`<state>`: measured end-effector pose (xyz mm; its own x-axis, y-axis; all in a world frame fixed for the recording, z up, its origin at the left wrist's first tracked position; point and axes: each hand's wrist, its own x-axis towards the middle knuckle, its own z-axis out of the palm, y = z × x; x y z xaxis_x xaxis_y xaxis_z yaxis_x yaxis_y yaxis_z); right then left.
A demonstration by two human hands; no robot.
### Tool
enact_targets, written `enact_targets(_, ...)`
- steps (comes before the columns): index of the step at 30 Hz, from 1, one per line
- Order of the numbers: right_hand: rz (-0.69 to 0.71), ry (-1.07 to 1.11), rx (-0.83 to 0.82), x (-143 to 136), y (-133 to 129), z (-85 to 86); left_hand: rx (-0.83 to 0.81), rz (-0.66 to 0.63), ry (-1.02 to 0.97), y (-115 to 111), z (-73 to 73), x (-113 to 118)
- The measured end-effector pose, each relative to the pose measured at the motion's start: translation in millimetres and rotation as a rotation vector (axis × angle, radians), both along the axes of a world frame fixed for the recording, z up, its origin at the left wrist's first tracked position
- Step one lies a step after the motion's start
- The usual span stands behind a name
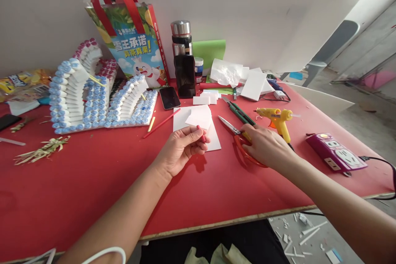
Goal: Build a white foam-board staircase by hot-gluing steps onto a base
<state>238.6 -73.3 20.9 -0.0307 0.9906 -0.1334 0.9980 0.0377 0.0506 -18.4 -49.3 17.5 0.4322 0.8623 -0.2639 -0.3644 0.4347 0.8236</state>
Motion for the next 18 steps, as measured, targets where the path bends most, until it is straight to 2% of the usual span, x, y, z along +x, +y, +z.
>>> enact_targets(8,0.028,0.307,0.215,22,-10,-8.4,-0.096,-0.008,-0.04,1,-1.1,-1)
enact_targets(13,-0.01,0.671,0.258,23,-10,-12.4,-0.107,0.003,-0.046,0,-0.9,-2)
enact_targets(16,0.079,0.888,0.302,11,-4,-8.8,-0.066,-0.012,-0.054,0,-1.1,-3)
enact_targets(18,0.168,0.885,0.336,0,3,-1.7,-0.014,-0.03,-0.057,0,-0.2,-3)
